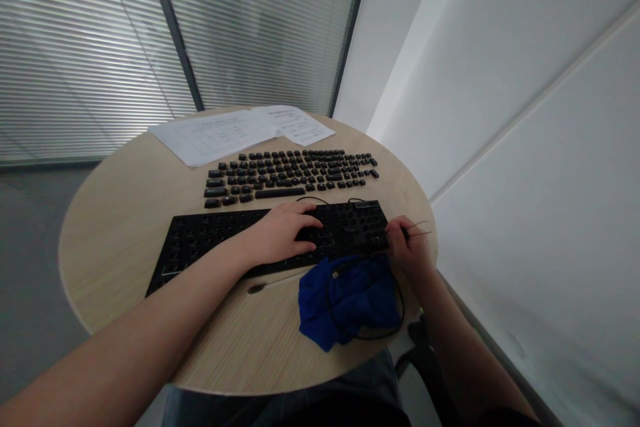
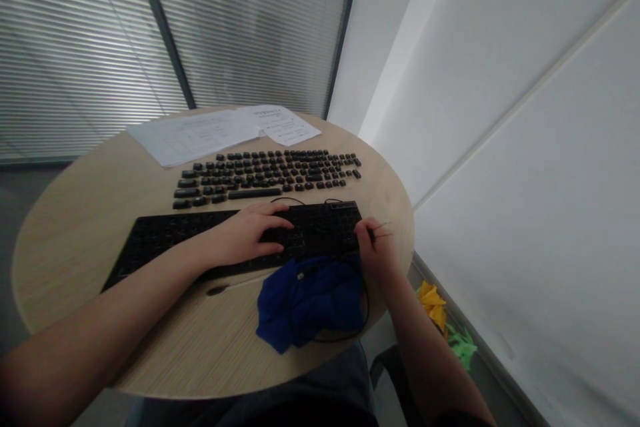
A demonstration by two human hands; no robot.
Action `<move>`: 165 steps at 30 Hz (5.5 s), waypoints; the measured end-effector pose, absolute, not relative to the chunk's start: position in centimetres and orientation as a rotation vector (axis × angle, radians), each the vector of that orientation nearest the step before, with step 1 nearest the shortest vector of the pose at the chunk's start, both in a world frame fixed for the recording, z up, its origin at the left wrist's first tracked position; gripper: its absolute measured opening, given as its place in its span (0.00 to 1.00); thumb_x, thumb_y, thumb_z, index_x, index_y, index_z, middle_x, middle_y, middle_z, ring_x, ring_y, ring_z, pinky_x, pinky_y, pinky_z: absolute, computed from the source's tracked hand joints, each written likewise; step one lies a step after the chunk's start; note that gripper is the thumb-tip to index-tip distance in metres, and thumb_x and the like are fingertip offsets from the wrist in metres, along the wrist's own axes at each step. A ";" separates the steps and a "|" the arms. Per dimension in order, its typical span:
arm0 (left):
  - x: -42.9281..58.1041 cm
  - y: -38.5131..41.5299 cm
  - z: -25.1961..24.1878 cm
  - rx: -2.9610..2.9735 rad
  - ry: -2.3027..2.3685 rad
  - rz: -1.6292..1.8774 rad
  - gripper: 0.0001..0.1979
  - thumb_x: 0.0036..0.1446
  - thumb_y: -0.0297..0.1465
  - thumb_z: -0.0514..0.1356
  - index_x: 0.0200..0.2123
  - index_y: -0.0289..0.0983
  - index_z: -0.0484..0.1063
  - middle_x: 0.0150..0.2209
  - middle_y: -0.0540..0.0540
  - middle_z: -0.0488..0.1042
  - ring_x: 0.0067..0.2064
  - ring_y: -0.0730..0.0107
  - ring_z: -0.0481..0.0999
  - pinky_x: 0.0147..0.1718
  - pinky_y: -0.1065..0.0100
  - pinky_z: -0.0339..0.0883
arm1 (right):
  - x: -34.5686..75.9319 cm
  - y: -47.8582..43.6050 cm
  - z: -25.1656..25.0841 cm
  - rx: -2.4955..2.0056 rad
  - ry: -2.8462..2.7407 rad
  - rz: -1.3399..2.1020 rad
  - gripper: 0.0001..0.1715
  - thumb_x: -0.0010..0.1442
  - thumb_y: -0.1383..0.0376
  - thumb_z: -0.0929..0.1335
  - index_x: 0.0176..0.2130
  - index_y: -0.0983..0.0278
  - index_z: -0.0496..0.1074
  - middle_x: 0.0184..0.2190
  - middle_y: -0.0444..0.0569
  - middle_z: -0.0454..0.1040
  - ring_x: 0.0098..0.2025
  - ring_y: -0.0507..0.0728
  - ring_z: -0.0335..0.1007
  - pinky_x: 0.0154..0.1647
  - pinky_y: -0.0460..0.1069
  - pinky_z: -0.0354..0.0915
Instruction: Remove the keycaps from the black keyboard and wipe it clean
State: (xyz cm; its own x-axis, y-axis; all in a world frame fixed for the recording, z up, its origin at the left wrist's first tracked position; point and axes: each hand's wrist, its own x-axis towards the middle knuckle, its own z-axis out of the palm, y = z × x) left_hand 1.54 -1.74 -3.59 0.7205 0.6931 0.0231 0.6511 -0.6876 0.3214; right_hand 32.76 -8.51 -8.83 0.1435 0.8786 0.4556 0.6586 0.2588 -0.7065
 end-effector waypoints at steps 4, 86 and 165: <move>1.7 -1.9 -3.4 2.624 1.069 0.209 0.28 0.57 0.43 0.74 0.58 0.41 0.80 0.73 0.38 0.64 0.72 0.45 0.65 0.72 0.50 0.57 | 32.9 -8.9 -9.8 -1.472 -1.472 0.296 0.21 0.73 0.51 0.63 0.31 0.58 0.67 0.22 0.43 0.67 0.25 0.55 0.63 0.24 0.49 0.57; 12.2 -2.2 -4.3 2.732 1.056 0.130 0.34 0.62 0.53 0.66 0.69 0.50 0.71 0.76 0.35 0.58 0.76 0.36 0.55 0.70 0.32 0.49 | 32.3 -7.5 -9.1 -1.494 -1.371 0.427 0.35 0.71 0.40 0.61 0.22 0.58 0.65 0.17 0.45 0.68 0.21 0.55 0.64 0.23 0.50 0.59; 12.6 -2.9 -2.6 2.288 1.281 0.697 0.12 0.64 0.39 0.64 0.32 0.38 0.78 0.30 0.47 0.78 0.32 0.64 0.72 0.30 0.65 0.57 | 31.4 -9.2 -6.9 -0.981 -1.948 0.186 0.13 0.75 0.63 0.62 0.39 0.57 0.72 0.40 0.52 0.79 0.41 0.60 0.76 0.42 0.55 0.70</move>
State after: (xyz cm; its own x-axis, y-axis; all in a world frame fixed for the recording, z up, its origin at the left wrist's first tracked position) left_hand 12.64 -2.90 -2.61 0.4483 0.8669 0.2177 0.6536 -0.4841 0.5818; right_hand 31.39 -9.23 -6.88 -0.2621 0.6990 0.6653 0.5606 0.6715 -0.4846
